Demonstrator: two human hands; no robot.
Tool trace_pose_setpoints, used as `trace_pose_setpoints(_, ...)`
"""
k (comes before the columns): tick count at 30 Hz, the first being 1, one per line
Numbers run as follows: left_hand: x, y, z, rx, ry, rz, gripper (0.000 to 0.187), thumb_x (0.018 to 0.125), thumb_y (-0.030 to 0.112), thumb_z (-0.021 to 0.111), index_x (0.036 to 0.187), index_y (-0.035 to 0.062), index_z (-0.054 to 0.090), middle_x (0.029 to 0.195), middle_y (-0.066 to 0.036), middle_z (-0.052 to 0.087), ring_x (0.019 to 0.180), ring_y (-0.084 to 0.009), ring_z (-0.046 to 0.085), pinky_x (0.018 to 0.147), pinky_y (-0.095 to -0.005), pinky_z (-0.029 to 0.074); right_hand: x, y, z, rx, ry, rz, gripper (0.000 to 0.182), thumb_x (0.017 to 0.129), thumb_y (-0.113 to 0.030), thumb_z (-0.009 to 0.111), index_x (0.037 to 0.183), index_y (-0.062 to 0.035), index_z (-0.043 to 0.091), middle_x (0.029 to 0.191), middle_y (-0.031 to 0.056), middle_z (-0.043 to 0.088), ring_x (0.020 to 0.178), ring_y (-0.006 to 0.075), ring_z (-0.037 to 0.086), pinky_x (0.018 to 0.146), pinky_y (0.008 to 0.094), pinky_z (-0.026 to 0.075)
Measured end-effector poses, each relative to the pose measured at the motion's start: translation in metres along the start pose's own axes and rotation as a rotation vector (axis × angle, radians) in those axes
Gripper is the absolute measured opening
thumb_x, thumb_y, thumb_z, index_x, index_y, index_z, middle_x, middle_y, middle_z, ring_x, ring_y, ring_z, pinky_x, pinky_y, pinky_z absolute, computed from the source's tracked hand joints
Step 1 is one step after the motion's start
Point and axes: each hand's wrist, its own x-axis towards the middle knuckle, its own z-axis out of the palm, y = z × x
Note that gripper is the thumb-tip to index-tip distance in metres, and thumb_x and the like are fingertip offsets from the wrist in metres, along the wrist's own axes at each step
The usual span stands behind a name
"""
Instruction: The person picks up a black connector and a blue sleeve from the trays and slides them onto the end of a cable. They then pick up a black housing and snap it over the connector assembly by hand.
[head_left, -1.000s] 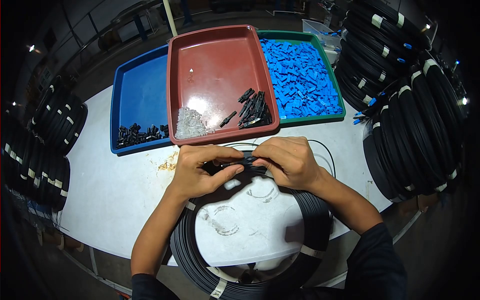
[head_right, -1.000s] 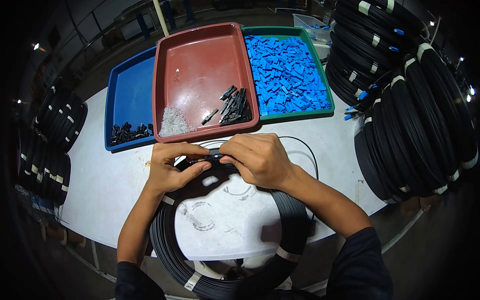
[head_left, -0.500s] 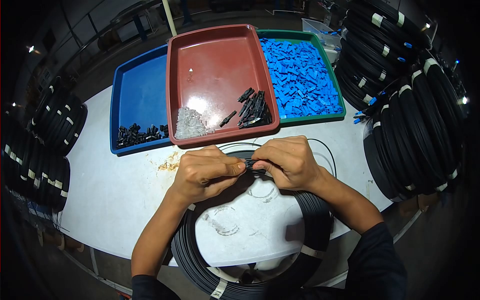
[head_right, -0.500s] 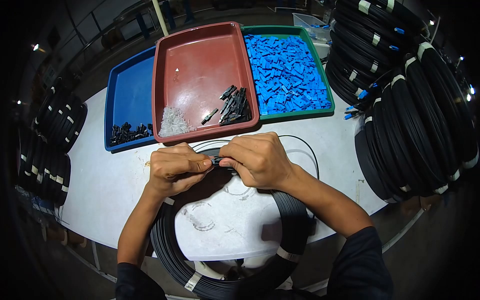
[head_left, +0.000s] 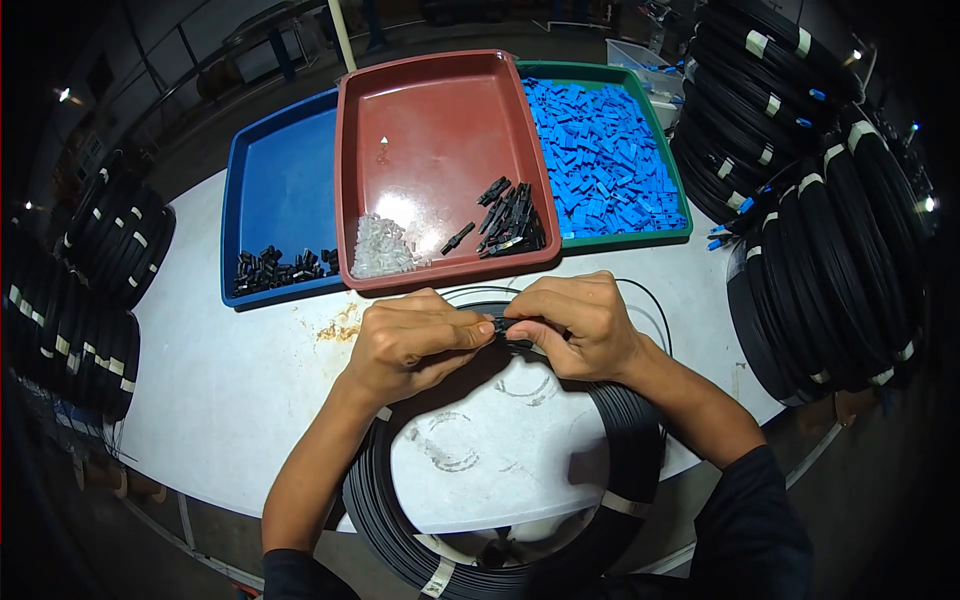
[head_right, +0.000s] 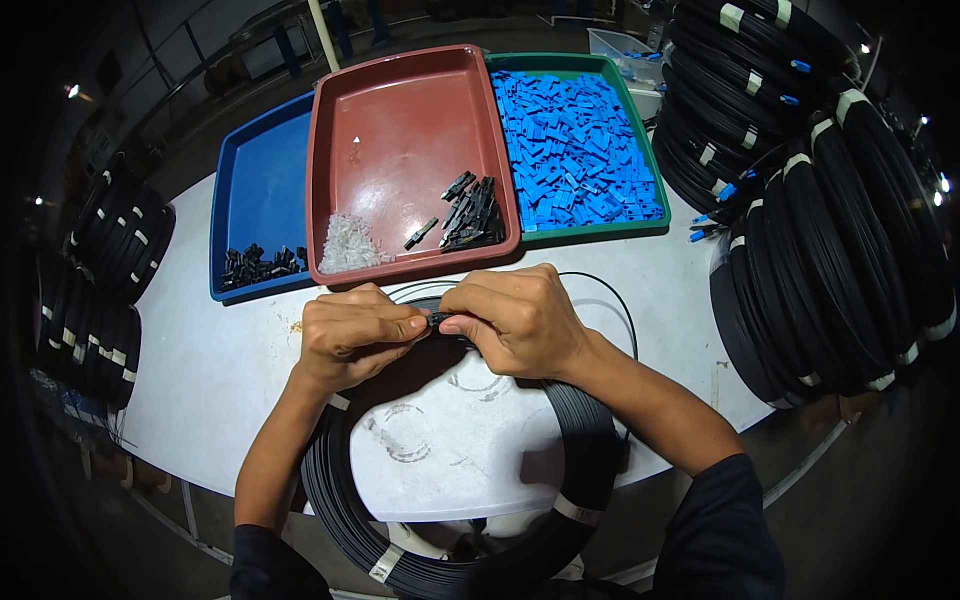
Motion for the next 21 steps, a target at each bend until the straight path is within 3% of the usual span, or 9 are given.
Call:
trace_pose_setpoints(5,0.0003,-0.0007,0.0000,-0.048,0.018,-0.040,0.026,0.069,0.001,0.087,0.093,0.0065,0.081,0.089,-0.010,0.079,0.073,-0.0208,0.073,0.067,-0.0319,0.058,0.0006,0.0008,0.0022,-0.031,0.064,-0.066,0.016,0.075,-0.009,0.080,0.085,-0.0033,0.069,0.073,0.0085,0.068,0.060,0.0270,0.066,0.052,0.0354,0.049)
trace_pose_setpoints(21,0.0021,0.0009,0.0012,0.065,0.011,0.065,0.015,0.073,0.003,0.086,0.087,0.0069,0.081,0.083,-0.008,0.078,0.066,-0.0174,0.070,0.062,-0.0307,0.056,-0.0003,0.0014,0.0014,-0.009,0.022,-0.003,0.016,0.075,-0.009,0.081,0.085,-0.0037,0.069,0.074,0.0082,0.068,0.060,0.0268,0.065,0.051,0.0355,0.048)
